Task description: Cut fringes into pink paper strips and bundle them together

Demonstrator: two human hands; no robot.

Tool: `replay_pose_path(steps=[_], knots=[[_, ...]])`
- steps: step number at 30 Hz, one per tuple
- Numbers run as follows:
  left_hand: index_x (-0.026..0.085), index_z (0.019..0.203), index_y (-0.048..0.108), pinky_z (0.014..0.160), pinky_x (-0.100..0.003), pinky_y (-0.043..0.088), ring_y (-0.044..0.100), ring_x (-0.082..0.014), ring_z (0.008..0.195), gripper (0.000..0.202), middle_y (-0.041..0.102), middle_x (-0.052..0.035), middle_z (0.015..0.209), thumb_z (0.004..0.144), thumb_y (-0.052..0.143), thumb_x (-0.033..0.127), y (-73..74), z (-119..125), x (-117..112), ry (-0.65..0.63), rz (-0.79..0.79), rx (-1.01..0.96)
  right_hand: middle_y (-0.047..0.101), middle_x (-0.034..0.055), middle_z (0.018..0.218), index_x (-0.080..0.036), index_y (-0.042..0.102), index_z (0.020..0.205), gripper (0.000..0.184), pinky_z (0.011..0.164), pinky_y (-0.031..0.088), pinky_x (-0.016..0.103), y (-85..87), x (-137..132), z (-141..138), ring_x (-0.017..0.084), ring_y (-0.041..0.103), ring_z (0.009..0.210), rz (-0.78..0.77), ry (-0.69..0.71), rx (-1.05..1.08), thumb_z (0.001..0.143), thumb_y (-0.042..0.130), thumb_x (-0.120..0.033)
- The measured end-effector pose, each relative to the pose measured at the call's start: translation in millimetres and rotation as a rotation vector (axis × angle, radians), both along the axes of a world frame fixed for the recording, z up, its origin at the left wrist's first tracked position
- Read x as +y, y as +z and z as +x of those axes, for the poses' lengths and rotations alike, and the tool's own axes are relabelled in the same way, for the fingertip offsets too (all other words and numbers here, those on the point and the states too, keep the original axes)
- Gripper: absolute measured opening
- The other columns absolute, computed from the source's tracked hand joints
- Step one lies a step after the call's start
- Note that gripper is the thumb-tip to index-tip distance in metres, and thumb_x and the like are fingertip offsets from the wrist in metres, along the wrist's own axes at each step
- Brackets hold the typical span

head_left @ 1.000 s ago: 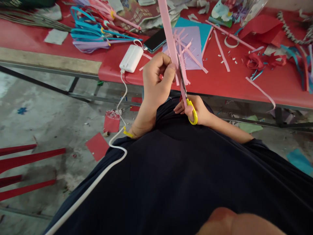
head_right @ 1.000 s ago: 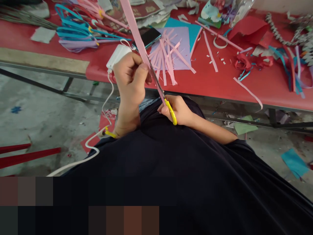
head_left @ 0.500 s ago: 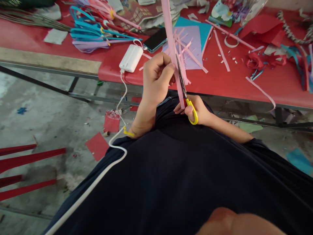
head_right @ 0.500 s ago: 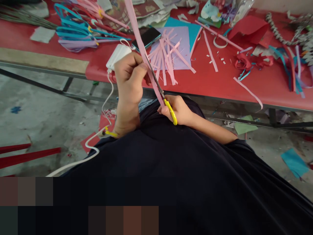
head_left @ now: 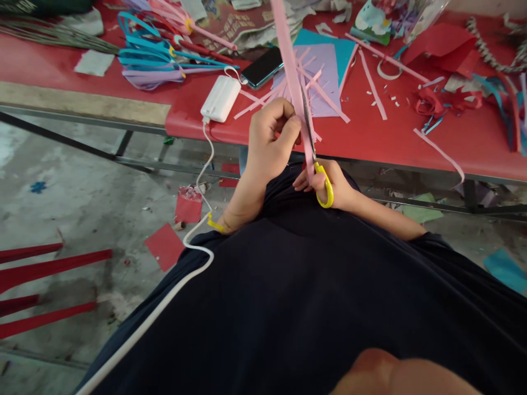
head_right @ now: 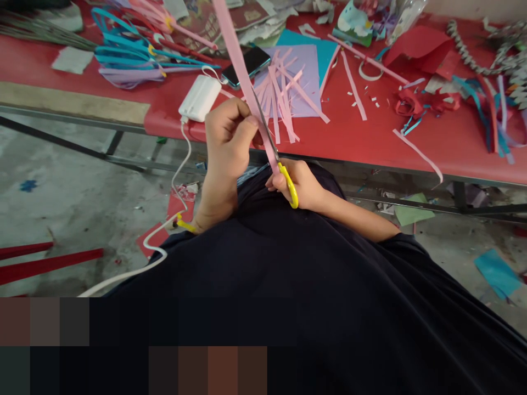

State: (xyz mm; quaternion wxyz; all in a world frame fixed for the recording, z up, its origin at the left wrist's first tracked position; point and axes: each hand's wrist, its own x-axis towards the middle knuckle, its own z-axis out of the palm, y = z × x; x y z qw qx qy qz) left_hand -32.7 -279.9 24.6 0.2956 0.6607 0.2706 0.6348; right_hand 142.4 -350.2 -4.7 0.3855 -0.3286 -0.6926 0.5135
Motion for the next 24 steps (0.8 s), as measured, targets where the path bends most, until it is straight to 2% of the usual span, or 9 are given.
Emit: replay_pose_path(steps=[5, 12, 18, 24], knots=[[0.026, 0.074, 0.053, 0.039, -0.029, 0.035, 0.048, -0.0109, 0.044, 0.042, 0.052, 0.0044, 0.057, 0.099, 0.07, 0.056, -0.1, 3.4, -5.1, 0.024, -0.002, 0.003, 0.077, 0.011, 0.08, -0.014, 0.07, 0.082, 0.08, 0.06, 0.063, 0.027, -5.2, 0.9, -0.1, 0.02, 0.078, 0.071, -0.031, -0.02, 0.029, 0.087, 0.052, -0.092], [0.024, 0.076, 0.048, 0.044, -0.025, 0.042, 0.057, -0.0115, 0.048, 0.05, 0.051, 0.0042, 0.061, 0.102, 0.061, 0.064, 0.9, 1.1, -4.1, 0.047, -0.017, 0.079, 0.078, 0.0123, 0.081, -0.011, 0.077, 0.087, 0.086, 0.062, 0.062, 0.028, 0.3, 0.6, 0.6, 0.02, 0.079, 0.072, -0.012, -0.014, -0.014, 0.089, 0.048, -0.092], [0.023, 0.079, 0.049, 0.047, -0.025, 0.045, 0.06, -0.0123, 0.052, 0.047, 0.052, 0.0032, 0.063, 0.103, 0.062, 0.062, 0.4, -2.9, -3.4, 0.056, -0.06, 0.115, 0.076, 0.0109, 0.078, -0.011, 0.076, 0.084, 0.084, 0.06, 0.061, 0.026, 1.8, 1.3, 0.5, 0.018, 0.078, 0.07, 0.008, -0.019, -0.014, 0.09, 0.049, -0.091], [0.023, 0.077, 0.049, 0.047, -0.024, 0.047, 0.06, -0.0113, 0.05, 0.052, 0.048, 0.0038, 0.064, 0.103, 0.057, 0.066, -1.9, -3.8, -0.4, 0.091, -0.017, 0.121, 0.076, 0.0092, 0.076, -0.013, 0.073, 0.085, 0.081, 0.058, 0.06, 0.026, -0.3, 2.1, 0.3, 0.018, 0.077, 0.069, -0.02, -0.022, 0.001, 0.087, 0.053, -0.091]])
